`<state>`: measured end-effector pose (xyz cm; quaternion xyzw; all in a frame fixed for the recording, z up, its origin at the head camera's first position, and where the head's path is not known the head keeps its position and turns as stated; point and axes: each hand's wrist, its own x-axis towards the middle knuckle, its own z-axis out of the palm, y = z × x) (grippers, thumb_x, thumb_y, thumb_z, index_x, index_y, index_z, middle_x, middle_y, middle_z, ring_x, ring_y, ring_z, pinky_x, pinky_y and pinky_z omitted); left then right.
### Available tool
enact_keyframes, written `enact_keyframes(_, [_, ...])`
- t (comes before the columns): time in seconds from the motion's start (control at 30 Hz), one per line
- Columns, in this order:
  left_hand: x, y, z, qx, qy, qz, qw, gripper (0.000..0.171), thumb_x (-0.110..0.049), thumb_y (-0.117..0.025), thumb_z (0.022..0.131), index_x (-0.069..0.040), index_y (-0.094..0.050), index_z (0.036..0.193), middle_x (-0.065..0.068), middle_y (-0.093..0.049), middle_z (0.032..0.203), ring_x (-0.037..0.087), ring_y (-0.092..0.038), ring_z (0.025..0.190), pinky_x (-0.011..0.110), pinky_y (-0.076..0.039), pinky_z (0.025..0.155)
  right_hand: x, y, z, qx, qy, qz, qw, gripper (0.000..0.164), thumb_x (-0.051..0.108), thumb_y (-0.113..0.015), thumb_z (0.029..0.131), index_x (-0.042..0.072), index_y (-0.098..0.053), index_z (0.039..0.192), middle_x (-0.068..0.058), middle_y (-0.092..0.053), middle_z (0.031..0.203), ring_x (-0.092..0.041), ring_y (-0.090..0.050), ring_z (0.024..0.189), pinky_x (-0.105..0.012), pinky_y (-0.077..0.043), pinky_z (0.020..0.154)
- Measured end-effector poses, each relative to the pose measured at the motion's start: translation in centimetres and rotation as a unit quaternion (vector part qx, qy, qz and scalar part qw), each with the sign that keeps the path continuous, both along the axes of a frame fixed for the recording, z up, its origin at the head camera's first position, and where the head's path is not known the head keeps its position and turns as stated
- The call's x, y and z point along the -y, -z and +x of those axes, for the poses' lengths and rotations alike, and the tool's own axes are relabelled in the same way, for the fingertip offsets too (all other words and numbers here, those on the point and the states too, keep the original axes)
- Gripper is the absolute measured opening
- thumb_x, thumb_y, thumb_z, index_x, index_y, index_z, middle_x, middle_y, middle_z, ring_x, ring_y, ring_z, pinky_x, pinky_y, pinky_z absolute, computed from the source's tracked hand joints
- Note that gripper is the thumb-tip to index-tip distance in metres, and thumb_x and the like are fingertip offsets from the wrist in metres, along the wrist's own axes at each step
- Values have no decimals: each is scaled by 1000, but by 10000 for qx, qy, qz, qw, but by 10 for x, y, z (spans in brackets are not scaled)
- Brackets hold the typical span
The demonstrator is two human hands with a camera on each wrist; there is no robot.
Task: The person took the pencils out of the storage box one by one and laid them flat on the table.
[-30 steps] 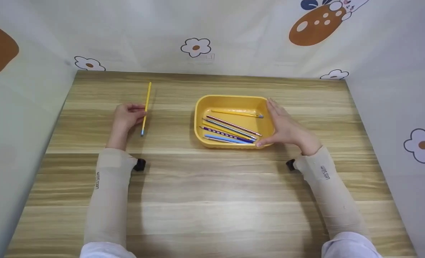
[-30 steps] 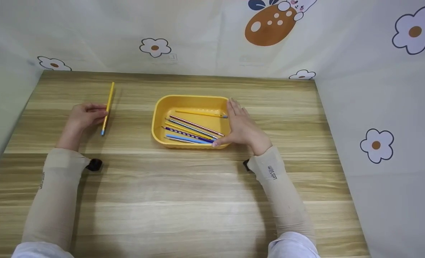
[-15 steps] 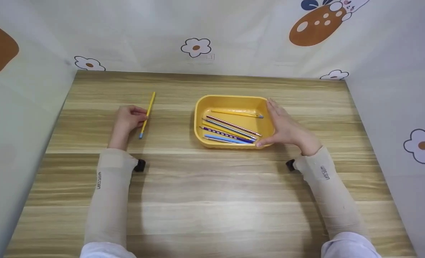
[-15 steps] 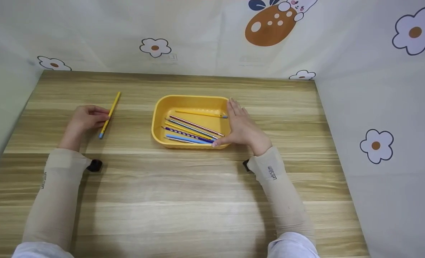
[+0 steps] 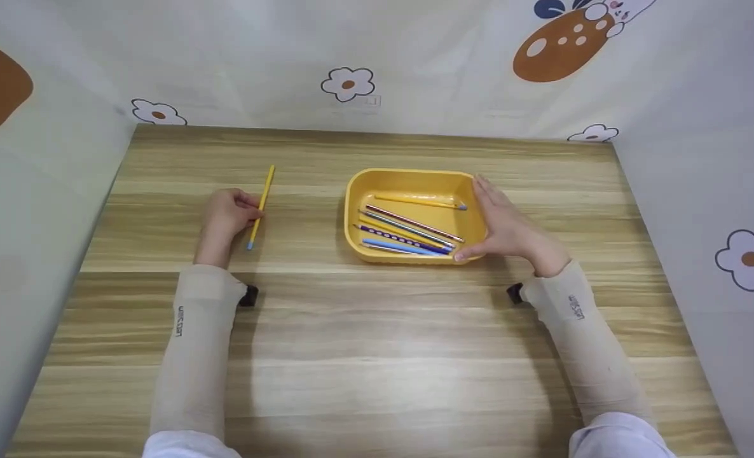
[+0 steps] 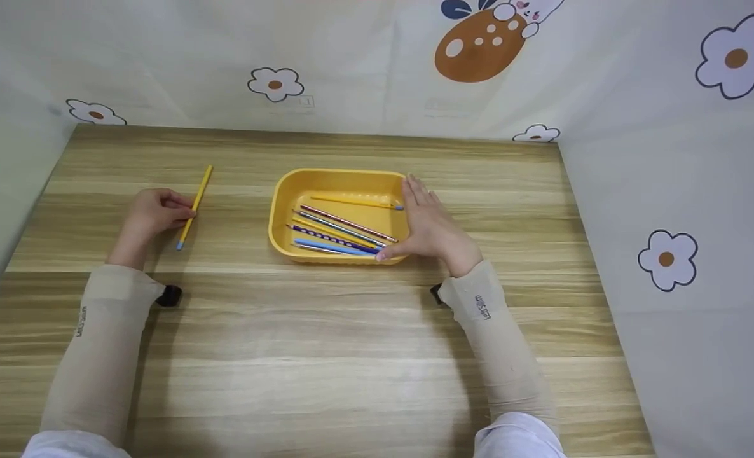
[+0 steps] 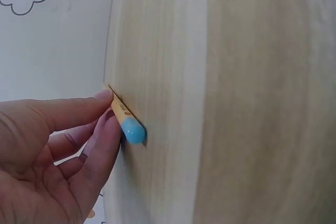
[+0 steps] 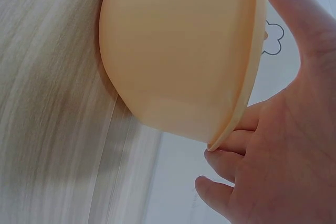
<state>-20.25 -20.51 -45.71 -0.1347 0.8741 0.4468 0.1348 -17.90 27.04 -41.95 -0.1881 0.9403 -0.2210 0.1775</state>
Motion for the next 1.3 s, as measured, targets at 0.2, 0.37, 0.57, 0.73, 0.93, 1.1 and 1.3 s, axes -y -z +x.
enact_keyframes(0.2, [1,0,3,-18,-102,189,9998,30,-4,-70,91,8,-63,117,11,-65,100,4,-60,75,13,-56,68,0,1,0,-47,-14,10,10000,147,59,-89,61,-1,4,158,-21,6,167,-39,1,155,-56,-8,127])
enact_keyframes(0.37, [3,0,5,-92,-174,461,9987,31,-4,-68,92,9,-61,120,8,-62,98,1,-61,74,12,-56,69,0,1,1,-22,11,9,10000,147,56,-90,62,-1,5,158,-19,7,167,-39,2,155,-55,-8,127])
enact_keyframes(0.57, [6,0,3,-255,-202,747,9967,31,-6,-67,94,10,-60,120,3,-61,94,-5,-61,69,11,-56,69,0,-1,1,-1,32,15,10000,147,58,-89,62,0,5,158,-18,7,167,-38,2,155,-55,-8,127])
enact_keyframes(0.73, [5,-3,3,-339,-251,773,9961,33,-7,-67,94,10,-60,121,0,-60,92,-7,-61,67,11,-57,69,0,-1,1,-18,-1,34,10000,147,62,-88,62,0,5,158,-17,7,168,-36,3,156,-54,-8,127])
enact_keyframes(0.93, [2,-6,3,-407,-300,879,9948,34,-10,-66,95,9,-60,123,2,-60,96,-7,-61,71,10,-56,70,0,0,0,-10,36,51,10000,146,61,-88,62,2,4,159,-15,7,168,-36,3,156,-55,-9,127])
enact_keyframes(1.1, [-1,-8,2,-558,-268,1086,9922,35,-8,-66,94,11,-59,123,-1,-60,92,-7,-59,72,10,-56,71,1,0,0,13,85,61,9999,145,60,-88,62,4,4,159,-14,7,168,-35,2,156,-55,-9,127])
enact_keyframes(1.3, [-4,-13,2,-652,-244,1113,9913,35,-9,-66,94,11,-60,122,-7,-58,85,-6,-58,73,11,-56,72,0,1,2,4,89,99,9999,145,60,-88,62,3,4,159,-16,8,168,-37,3,156,-55,-8,127])
